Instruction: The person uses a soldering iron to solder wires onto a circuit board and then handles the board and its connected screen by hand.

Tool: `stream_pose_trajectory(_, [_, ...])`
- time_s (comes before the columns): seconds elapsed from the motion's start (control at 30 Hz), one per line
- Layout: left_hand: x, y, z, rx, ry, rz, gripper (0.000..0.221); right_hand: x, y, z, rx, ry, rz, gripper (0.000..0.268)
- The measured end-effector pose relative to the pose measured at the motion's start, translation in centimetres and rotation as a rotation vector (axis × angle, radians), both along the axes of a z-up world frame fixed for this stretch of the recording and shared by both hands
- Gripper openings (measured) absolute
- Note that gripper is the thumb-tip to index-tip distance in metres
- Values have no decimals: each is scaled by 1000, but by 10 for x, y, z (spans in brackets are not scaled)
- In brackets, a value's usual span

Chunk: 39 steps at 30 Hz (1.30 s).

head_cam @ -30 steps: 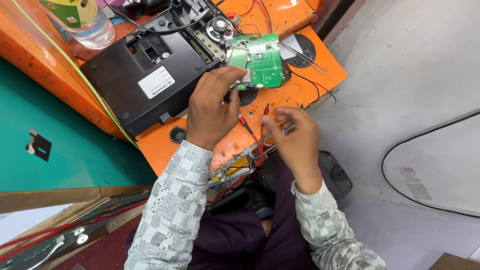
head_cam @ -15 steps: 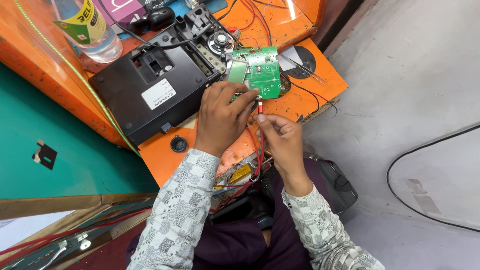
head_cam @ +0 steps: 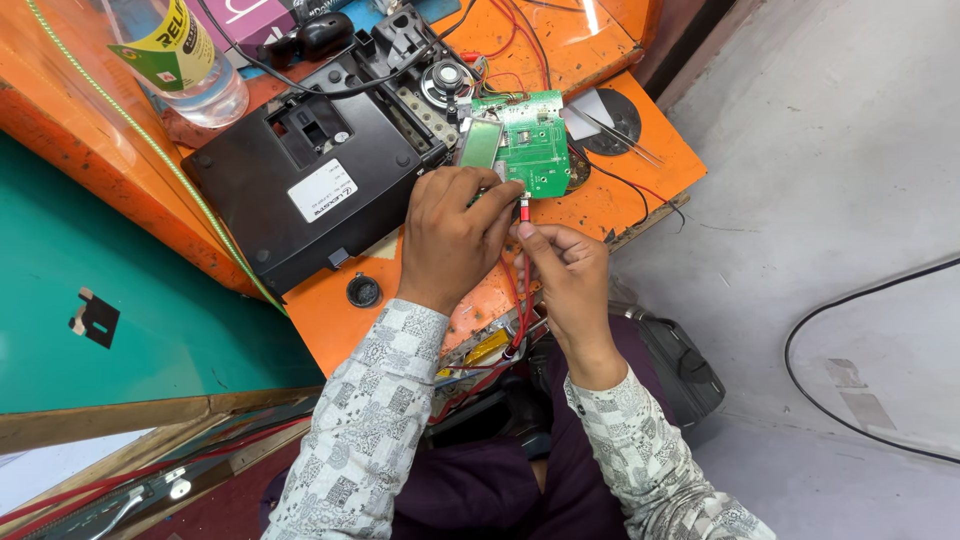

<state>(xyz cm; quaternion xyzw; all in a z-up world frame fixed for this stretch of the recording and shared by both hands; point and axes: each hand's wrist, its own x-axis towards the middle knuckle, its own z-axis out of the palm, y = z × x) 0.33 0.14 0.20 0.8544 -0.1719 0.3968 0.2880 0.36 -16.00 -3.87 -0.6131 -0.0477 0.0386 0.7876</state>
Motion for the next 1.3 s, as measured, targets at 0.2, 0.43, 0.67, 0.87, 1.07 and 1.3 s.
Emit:
stream_pose_trajectory(0.2, [2, 0, -4, -11, -1, -16, 21, 0, 1, 8, 22, 15, -4, 22])
stream_pose_trajectory(0.43, [3, -1, -7, -8, -11, -5, 22, 2, 4, 7, -51, -34, -62, 20])
stream_pose_trajectory(0.67, [3, -1, -7, -11, -4, -5, 22, 3, 2, 4, -42, -44, -58, 19])
stream_pose_trajectory(0.87, [3, -1, -7, -23, -8, -11, 21, 3, 2, 5, -46, -46, -58, 19])
stream_pose_trajectory(1.07, [3, -1, -7, -30, -5, -9, 20, 1, 4, 10, -27, -29, -64, 19])
stream_pose_trajectory(1.3, [2, -2, -7, -6, -13, -6, 22, -4, 16, 11, 42, 4, -126, 19])
